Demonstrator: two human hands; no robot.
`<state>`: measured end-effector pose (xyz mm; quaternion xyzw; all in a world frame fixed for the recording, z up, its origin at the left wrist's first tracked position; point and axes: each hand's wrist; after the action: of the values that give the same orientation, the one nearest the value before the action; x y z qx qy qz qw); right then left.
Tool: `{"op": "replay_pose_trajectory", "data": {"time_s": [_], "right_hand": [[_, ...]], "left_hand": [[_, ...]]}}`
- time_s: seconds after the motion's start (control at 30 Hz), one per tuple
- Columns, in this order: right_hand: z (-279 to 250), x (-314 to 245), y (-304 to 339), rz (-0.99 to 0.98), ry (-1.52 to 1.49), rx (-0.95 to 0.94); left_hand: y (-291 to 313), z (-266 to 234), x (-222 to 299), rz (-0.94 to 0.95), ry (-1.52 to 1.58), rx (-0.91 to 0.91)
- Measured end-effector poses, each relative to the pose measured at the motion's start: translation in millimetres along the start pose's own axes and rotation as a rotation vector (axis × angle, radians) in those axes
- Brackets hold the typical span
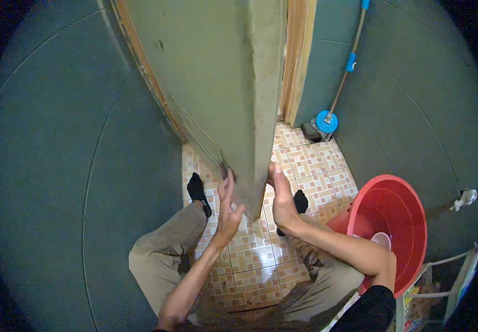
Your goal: The person is repairing a door hinge using a screwdriver and hands. They are seen tightening or loosening screws on the door to ensure it is properly attached.
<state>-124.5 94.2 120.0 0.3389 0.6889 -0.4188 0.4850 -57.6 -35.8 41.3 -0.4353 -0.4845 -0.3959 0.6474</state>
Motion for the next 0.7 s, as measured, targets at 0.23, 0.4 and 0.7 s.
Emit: {"op": "replay_pose_trajectory", "data": {"time_s": [0.23,0.4,0.7], "right_hand": [[-1,1,3,0.032,0.007,0.005],[0,-8,5,0.047,-0.032,-0.008],[-2,1,2,0.055,-0.051,0.071]], "left_hand": [[-1,13,27,0.321,-0.247,-0.031],[0,-1,-2,0.262,-0.280,-0.028],[4,4,-19,0.013,0.009,-0.037]]}}
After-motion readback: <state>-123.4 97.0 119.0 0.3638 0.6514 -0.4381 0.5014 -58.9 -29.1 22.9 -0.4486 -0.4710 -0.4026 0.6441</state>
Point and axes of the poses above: each hand's wrist, its own y-axis away from the middle knuckle, its own z-axis out of the palm, x = y × z, and after that the axes turned 13 degrees about y, right-handed
